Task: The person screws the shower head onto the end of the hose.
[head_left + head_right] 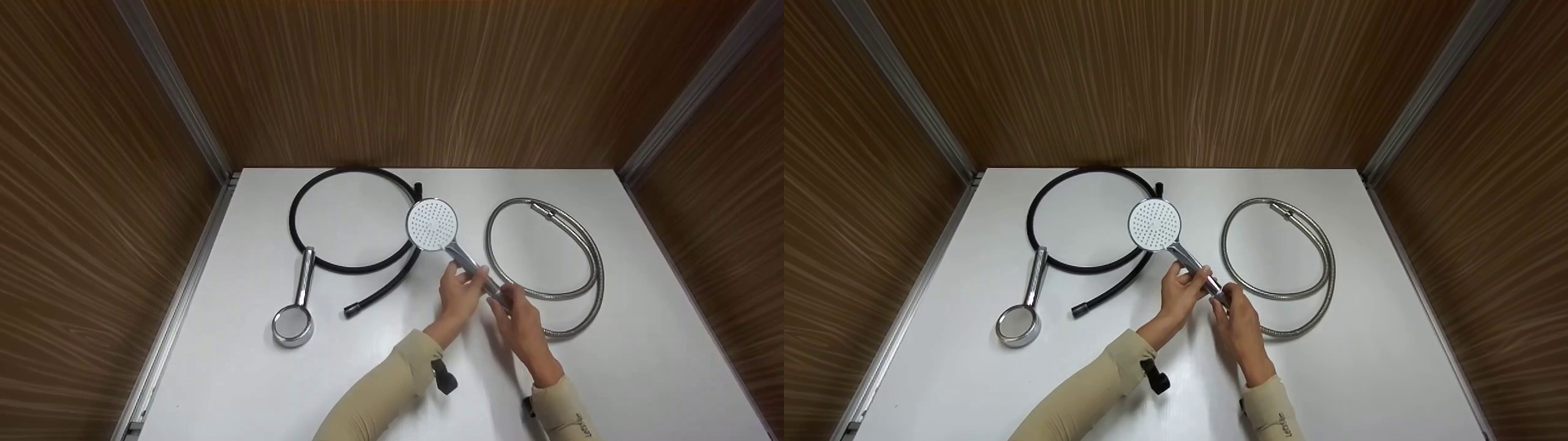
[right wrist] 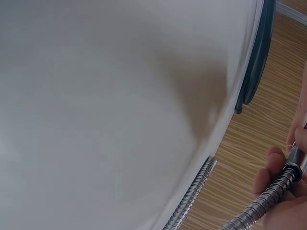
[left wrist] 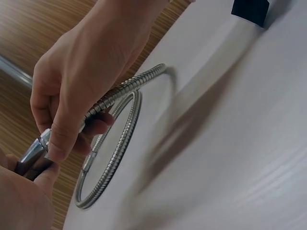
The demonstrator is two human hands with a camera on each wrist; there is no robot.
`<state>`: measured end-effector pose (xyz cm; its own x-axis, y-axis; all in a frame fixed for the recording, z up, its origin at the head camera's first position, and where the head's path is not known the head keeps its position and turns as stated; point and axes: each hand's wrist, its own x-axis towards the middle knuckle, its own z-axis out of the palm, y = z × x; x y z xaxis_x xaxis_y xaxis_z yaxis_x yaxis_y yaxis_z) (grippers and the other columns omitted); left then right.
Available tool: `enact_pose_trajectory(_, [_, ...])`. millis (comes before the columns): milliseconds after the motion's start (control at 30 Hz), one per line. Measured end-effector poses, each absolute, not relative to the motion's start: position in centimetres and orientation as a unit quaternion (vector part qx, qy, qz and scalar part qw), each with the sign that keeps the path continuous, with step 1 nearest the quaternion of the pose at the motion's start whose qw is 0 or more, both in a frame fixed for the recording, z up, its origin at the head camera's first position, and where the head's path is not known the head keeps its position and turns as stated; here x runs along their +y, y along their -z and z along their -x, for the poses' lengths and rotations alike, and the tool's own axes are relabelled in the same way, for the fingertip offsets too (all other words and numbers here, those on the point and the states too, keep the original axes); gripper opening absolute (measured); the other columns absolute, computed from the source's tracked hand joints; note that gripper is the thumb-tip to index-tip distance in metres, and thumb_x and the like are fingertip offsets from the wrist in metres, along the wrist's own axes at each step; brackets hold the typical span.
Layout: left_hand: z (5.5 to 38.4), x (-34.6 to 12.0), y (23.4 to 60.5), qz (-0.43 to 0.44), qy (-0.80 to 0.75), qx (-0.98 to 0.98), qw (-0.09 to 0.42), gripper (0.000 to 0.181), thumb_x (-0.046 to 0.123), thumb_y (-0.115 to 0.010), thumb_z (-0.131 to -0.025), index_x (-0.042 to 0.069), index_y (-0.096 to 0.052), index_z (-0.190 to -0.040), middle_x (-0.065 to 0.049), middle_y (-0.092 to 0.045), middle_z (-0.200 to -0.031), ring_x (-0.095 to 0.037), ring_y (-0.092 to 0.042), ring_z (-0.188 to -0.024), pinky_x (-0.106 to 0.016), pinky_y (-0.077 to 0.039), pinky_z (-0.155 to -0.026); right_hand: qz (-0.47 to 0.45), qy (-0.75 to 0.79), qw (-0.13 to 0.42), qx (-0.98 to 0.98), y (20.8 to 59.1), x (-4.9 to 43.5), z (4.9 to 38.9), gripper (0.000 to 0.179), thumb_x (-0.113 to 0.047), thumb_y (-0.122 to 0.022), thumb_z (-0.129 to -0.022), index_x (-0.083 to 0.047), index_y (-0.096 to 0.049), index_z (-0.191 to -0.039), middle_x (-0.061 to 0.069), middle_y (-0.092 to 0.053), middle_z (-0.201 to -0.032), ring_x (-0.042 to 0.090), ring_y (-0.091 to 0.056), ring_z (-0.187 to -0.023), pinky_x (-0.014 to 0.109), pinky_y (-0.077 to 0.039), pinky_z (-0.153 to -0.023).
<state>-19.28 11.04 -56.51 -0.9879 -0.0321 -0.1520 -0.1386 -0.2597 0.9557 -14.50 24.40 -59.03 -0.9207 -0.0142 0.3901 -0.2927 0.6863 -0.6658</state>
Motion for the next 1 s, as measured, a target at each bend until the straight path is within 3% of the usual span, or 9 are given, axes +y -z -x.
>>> enact_pose_trajectory(300, [19.25,11.13,56.52,0.076,-0.781,0.620,0.023,0.041,0.023,-0.077,-0.098,0.005,-0.059,-0.131,-0.019,-0.078,-0.113,-0.025,-0.080,-0.095,-0.025,-0.068,-0.082,-0.109,-0.365,0.213,-0.900,59.11,24.49,14.64,0.037,0.001,-0.078,-0.093,0.007,-0.057,-0.123,0.022,-0.074,-0.107,0.038,-0.077,-0.096,0.049,-0.068,-0.077])
enact_pose_trajectory(700, [19.14,11.12,56.55,0.072,-0.784,0.616,0.028,0.044,0.024,-0.076,-0.099,0.004,-0.057,-0.133,-0.018,-0.078,-0.112,-0.025,-0.080,-0.095,-0.025,-0.068,-0.082,-0.083,-0.383,0.169,-0.905,58.97,24.50,14.48,0.040,0.000,-0.075,-0.096,0.006,-0.051,-0.127,0.027,-0.073,-0.114,0.042,-0.077,-0.102,0.050,-0.067,-0.084])
enact_pose_trajectory(1000, [19.24,11.10,56.68,0.073,-0.777,0.625,0.036,0.045,0.026,-0.075,-0.100,0.006,-0.056,-0.136,-0.017,-0.078,-0.116,-0.025,-0.080,-0.098,-0.024,-0.067,-0.084,-0.088,-0.371,0.189,-0.905,58.98,24.46,14.55,0.042,0.000,-0.078,-0.093,0.006,-0.053,-0.126,0.026,-0.074,-0.110,0.041,-0.077,-0.098,0.049,-0.068,-0.079])
